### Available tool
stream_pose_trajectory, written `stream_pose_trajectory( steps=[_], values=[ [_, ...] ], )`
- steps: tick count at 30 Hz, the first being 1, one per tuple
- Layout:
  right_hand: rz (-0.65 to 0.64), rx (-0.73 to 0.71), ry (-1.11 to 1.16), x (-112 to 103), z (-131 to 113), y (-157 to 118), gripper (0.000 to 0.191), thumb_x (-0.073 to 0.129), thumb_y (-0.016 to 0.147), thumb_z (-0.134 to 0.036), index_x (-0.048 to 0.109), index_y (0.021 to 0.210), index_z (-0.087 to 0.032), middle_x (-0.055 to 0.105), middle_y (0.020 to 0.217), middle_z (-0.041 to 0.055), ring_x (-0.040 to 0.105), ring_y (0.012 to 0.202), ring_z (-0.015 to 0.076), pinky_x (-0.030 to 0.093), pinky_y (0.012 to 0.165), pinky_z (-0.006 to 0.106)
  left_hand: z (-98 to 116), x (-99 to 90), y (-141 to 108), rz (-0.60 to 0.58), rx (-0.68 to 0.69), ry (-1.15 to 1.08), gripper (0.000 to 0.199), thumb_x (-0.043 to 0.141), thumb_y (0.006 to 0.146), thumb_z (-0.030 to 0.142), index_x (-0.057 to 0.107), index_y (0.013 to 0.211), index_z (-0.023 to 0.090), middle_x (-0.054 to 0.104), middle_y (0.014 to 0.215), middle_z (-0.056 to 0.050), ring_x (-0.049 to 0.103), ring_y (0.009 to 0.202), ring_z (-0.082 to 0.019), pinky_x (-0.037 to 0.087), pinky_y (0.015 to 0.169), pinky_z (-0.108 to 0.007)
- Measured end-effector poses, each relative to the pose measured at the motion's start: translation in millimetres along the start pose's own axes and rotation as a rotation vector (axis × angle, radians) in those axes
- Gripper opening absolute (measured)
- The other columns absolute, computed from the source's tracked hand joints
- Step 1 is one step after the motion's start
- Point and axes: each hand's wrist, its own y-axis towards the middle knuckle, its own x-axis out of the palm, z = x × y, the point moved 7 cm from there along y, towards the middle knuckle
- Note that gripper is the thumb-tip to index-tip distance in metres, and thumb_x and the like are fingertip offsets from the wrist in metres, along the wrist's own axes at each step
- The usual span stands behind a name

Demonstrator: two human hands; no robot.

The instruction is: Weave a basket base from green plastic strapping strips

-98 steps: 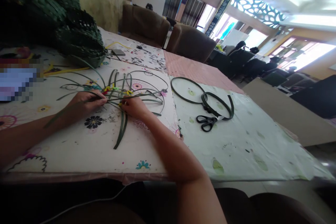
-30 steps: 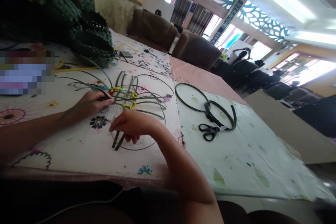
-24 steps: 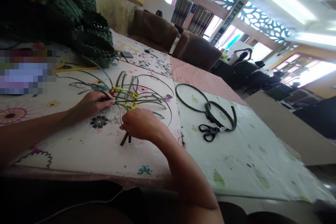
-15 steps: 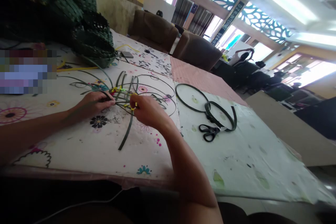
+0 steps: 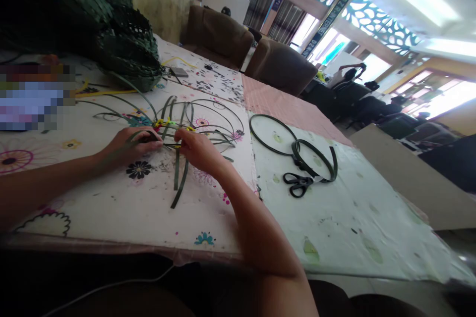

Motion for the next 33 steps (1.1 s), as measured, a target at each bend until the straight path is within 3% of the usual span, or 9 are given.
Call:
stream_pose_trajectory(
  steps=[4,7,11,15,18,26,33],
  values=[
    [0.040,-0.039,-0.345,12.4,1.4,4.8,0.021,0.053,0.100,-0.016,0.073,0.103,-0.019,0.065,0.110,0.0099,0.055,0.098,0.0205,0.040,0.087,0.034,1.3,-0.6,-0.4,0.010,0.006,0.006,0.033,0.062,0.084,0.052,0.071,0.083,0.021,0.073,0.089,-0.005,0.065,0.086,-0.024,0.045,0.077,-0.033],
    [0.056,-0.079,-0.433,24.4,1.4,7.1,0.026,0.049,0.104,-0.022,0.074,0.097,-0.021,0.066,0.108,0.0103,0.053,0.102,0.0227,0.038,0.089,0.035,4.4,1.5,0.3,0.011,0.072,0.062,0.035,0.059,0.085,0.055,0.068,0.077,0.021,0.071,0.086,-0.006,0.065,0.082,-0.024,0.045,0.076,-0.033],
    [0.054,-0.021,-0.320,37.0,7.5,9.0,0.026,0.048,0.104,-0.021,0.073,0.096,-0.018,0.064,0.104,0.0088,0.056,0.096,0.0200,0.041,0.082,0.029,6.0,7.5,1.2,-0.016,0.149,0.171,0.035,0.056,0.085,0.053,0.067,0.075,0.022,0.072,0.090,-0.008,0.066,0.085,-0.027,0.045,0.075,-0.034],
    [0.067,0.037,-0.219,38.9,15.2,10.6,0.020,0.055,0.095,-0.012,0.071,0.105,-0.017,0.062,0.106,0.0086,0.059,0.098,0.0201,0.043,0.083,0.029,5.3,7.5,2.1,-0.047,0.121,0.161,0.037,0.056,0.085,0.055,0.066,0.073,0.022,0.071,0.085,-0.007,0.065,0.083,-0.026,0.046,0.074,-0.033],
    [0.058,0.052,-0.234,38.4,19.2,10.2,0.024,0.055,0.091,-0.007,0.070,0.106,-0.017,0.061,0.108,0.0089,0.058,0.098,0.0210,0.044,0.084,0.030,5.8,5.3,3.1,-0.063,0.080,0.133,0.034,0.058,0.082,0.054,0.069,0.076,0.022,0.071,0.084,-0.005,0.066,0.083,-0.024,0.046,0.075,-0.031],
    [0.042,0.111,-0.391,41.1,17.3,6.0,0.025,0.044,0.100,-0.014,0.068,0.094,-0.019,0.062,0.110,0.0099,0.057,0.086,0.0202,0.041,0.074,0.031,0.6,5.6,5.7,-0.077,0.030,0.092,0.034,0.061,0.080,0.054,0.071,0.077,0.022,0.073,0.083,-0.004,0.066,0.082,-0.025,0.045,0.073,-0.032],
    [0.020,0.071,-0.270,35.4,23.1,9.0,0.021,0.048,0.094,-0.011,0.068,0.095,-0.018,0.062,0.110,0.0090,0.059,0.092,0.0201,0.045,0.081,0.031,-2.1,5.1,6.2,-0.085,0.009,0.050,0.030,0.064,0.079,0.052,0.071,0.077,0.023,0.073,0.082,-0.004,0.066,0.082,-0.025,0.045,0.072,-0.031]
  ],
)
